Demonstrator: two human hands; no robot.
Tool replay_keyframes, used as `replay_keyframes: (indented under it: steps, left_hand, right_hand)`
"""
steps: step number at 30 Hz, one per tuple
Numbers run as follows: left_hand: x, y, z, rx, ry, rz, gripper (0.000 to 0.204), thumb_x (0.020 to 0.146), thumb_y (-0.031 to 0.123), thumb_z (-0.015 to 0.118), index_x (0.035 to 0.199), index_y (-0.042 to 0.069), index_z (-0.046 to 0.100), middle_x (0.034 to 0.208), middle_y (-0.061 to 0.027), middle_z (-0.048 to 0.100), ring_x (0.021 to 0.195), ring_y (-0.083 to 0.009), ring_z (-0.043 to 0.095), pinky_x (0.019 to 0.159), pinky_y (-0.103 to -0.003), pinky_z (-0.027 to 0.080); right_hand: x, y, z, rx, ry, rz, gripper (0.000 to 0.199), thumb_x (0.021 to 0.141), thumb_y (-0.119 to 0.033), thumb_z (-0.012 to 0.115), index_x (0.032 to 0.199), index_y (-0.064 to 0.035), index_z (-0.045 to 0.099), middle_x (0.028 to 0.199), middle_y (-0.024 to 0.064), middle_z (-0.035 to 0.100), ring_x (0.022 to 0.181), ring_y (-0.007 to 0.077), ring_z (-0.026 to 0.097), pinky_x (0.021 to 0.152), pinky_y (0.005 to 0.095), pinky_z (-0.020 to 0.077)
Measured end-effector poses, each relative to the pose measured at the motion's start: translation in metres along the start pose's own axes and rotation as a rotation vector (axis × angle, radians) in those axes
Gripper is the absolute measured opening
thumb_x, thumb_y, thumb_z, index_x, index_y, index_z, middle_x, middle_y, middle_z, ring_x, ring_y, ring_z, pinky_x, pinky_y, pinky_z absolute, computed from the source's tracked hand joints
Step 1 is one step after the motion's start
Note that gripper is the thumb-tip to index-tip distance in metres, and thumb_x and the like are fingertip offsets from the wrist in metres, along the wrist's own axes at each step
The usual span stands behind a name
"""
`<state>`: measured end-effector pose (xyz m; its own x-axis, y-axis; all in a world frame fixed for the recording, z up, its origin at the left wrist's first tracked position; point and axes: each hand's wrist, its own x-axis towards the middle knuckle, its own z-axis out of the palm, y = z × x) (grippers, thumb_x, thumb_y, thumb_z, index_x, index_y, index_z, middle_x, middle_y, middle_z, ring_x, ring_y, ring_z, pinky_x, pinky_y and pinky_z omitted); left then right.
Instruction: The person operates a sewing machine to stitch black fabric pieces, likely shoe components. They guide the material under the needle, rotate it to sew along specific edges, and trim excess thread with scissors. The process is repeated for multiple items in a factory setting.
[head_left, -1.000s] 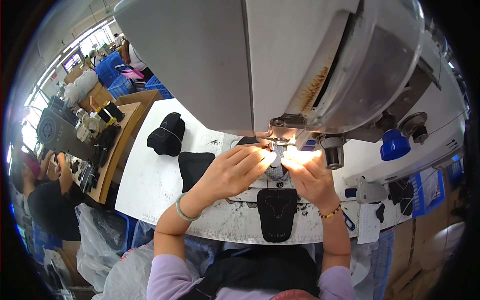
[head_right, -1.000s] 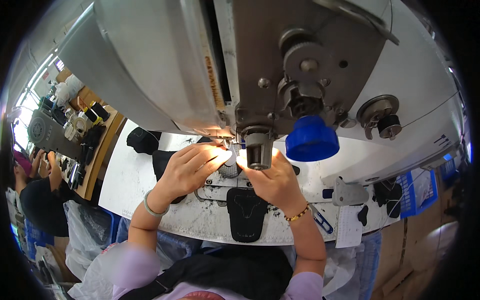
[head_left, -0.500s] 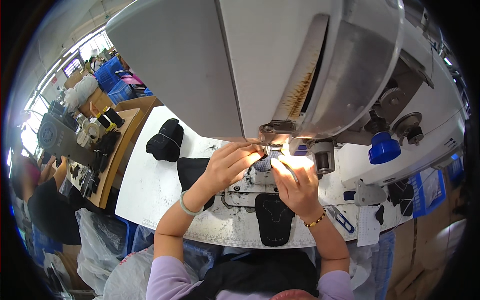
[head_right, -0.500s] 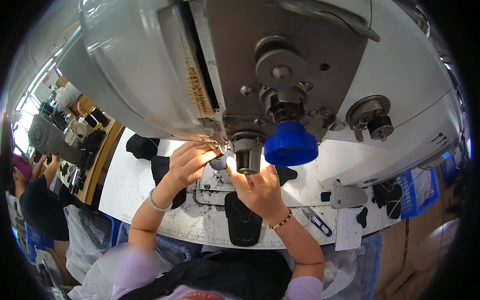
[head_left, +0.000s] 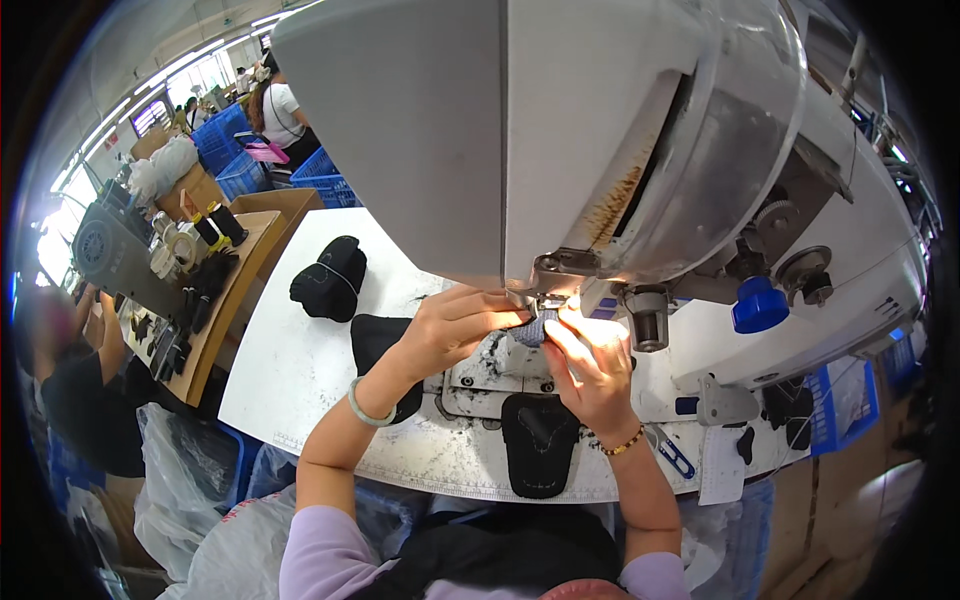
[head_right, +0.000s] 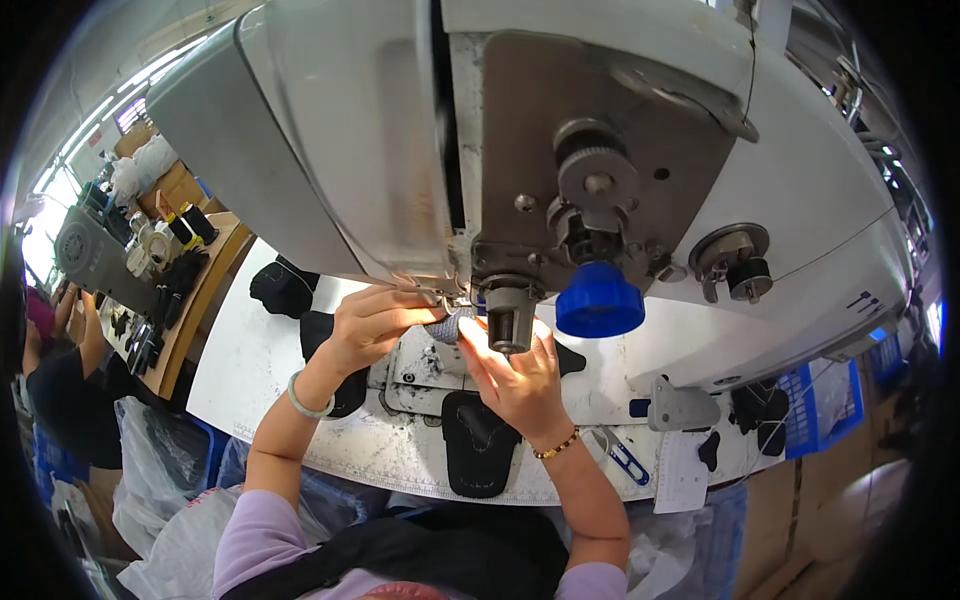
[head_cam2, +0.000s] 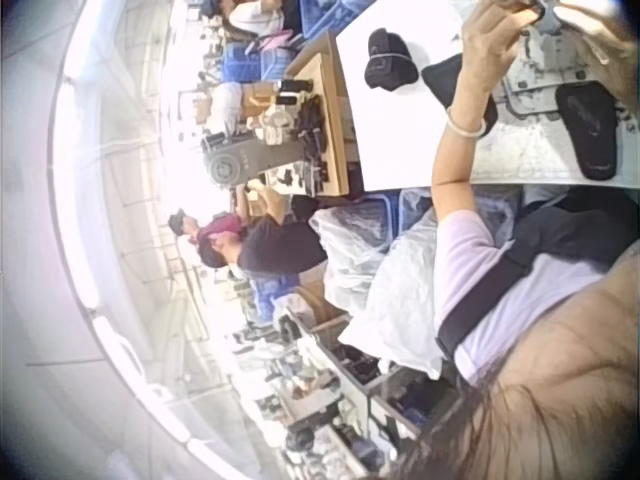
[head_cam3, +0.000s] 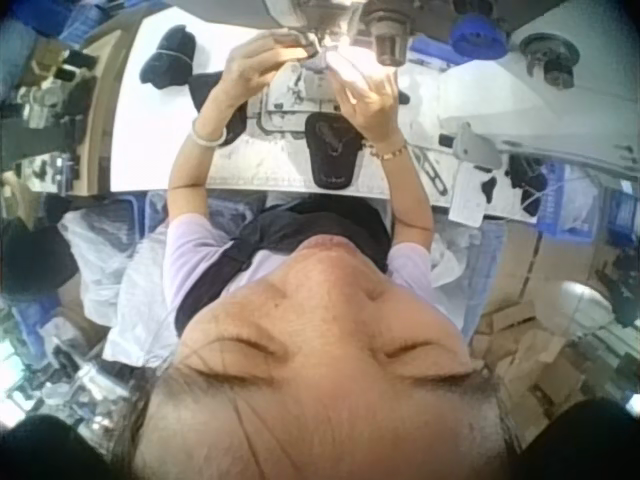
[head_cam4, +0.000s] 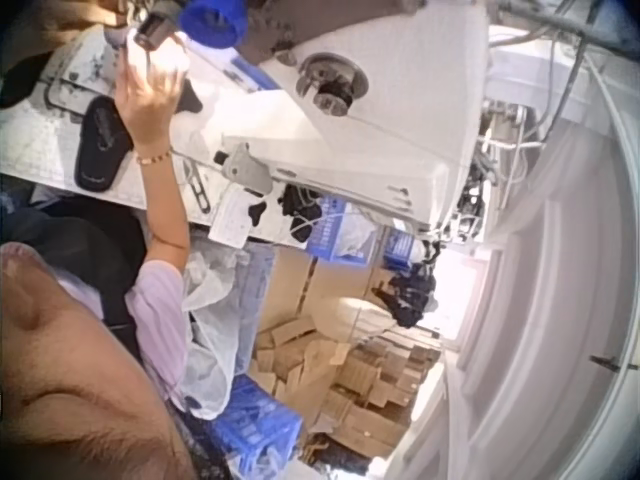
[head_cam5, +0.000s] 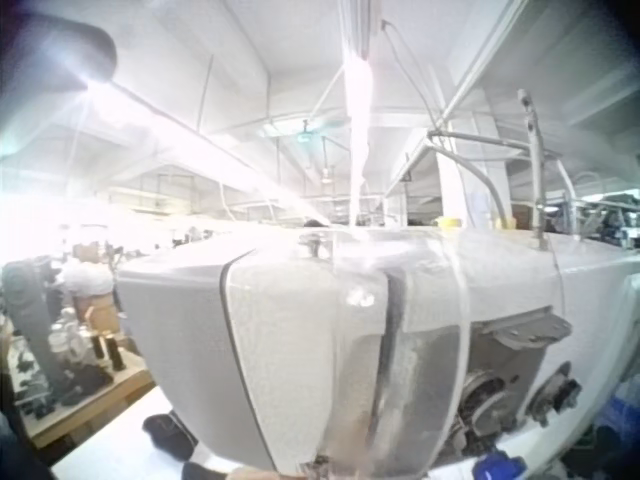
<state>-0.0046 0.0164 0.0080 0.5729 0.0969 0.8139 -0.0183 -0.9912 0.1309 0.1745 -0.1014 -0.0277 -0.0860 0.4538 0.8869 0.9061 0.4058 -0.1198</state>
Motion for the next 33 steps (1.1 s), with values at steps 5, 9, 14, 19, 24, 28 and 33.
replay_keyframes:
  steps: [5, 9, 14, 19, 24, 28, 33]
  left_hand:
    - [0.003, 0.010, -0.005, 0.077, -0.054, 0.015, 0.030, 0.065, -0.001, 0.066, 0.095, 0.004, 0.067, 0.093, -0.0049, 0.065, 0.088, -0.0214, 0.063, 0.075, -0.032, 0.052]
    - [0.006, 0.025, -0.006, 0.186, -0.112, 0.054, 0.036, 0.061, -0.006, 0.061, 0.097, 0.000, 0.063, 0.091, -0.0067, 0.062, 0.085, -0.0221, 0.061, 0.075, -0.034, 0.051]
    - [0.006, 0.032, -0.001, 0.248, -0.101, 0.081, 0.037, 0.060, -0.003, 0.058, 0.098, -0.005, 0.060, 0.090, -0.0098, 0.058, 0.082, -0.0227, 0.059, 0.069, -0.033, 0.048]
    - [0.007, 0.049, 0.001, 0.424, -0.164, 0.085, 0.037, 0.063, -0.001, 0.060, 0.099, -0.005, 0.059, 0.092, -0.0117, 0.058, 0.082, -0.0246, 0.058, 0.071, -0.034, 0.049]
    - [0.002, 0.039, -0.002, 0.261, -0.172, 0.023, 0.042, 0.064, -0.009, 0.063, 0.105, 0.000, 0.060, 0.097, -0.0108, 0.061, 0.088, -0.0265, 0.061, 0.077, -0.035, 0.050]
    - [-0.011, 0.004, -0.006, -0.068, -0.094, -0.190, 0.039, 0.068, -0.004, 0.068, 0.106, 0.005, 0.064, 0.106, -0.0106, 0.063, 0.097, -0.0277, 0.061, 0.083, -0.034, 0.049]
    - [-0.016, -0.016, -0.008, -0.147, -0.166, -0.020, 0.055, 0.061, -0.001, 0.071, 0.115, 0.008, 0.062, 0.115, -0.0096, 0.061, 0.105, -0.0298, 0.059, 0.088, -0.036, 0.051]
  right_hand:
    - [-0.009, -0.006, 0.007, -0.126, 0.000, -0.050, 0.030, 0.075, -0.017, 0.074, 0.104, -0.0227, 0.069, 0.103, -0.0043, 0.052, 0.086, 0.0133, 0.053, 0.076, 0.0329, 0.0410]
    - [-0.008, -0.002, 0.000, -0.056, -0.024, -0.075, 0.031, 0.070, -0.009, 0.077, 0.099, -0.0115, 0.067, 0.101, 0.0021, 0.059, 0.089, 0.0200, 0.057, 0.075, 0.0312, 0.0459]
    - [-0.007, 0.000, 0.000, -0.002, 0.008, -0.036, 0.029, 0.073, -0.008, 0.076, 0.100, -0.0099, 0.067, 0.099, 0.0026, 0.062, 0.082, 0.0181, 0.058, 0.072, 0.0296, 0.0473]
    - [-0.006, 0.002, -0.001, 0.057, -0.029, 0.042, 0.025, 0.077, -0.007, 0.072, 0.101, -0.0077, 0.067, 0.100, 0.0062, 0.065, 0.079, 0.0164, 0.059, 0.070, 0.0285, 0.0474]
    - [-0.005, 0.005, 0.003, 0.054, -0.015, 0.072, 0.024, 0.080, -0.006, 0.068, 0.104, -0.0039, 0.065, 0.100, 0.0091, 0.066, 0.076, 0.0191, 0.062, 0.065, 0.0279, 0.0504]
    - [-0.006, 0.006, 0.005, 0.071, -0.040, 0.107, 0.025, 0.081, -0.005, 0.067, 0.106, -0.0037, 0.065, 0.099, 0.0109, 0.066, 0.072, 0.0194, 0.064, 0.062, 0.0270, 0.0512]
    - [-0.007, 0.008, 0.008, 0.108, -0.044, 0.135, 0.021, 0.079, -0.007, 0.069, 0.099, -0.0059, 0.066, 0.098, 0.0103, 0.064, 0.080, 0.0222, 0.061, 0.070, 0.0323, 0.0483]
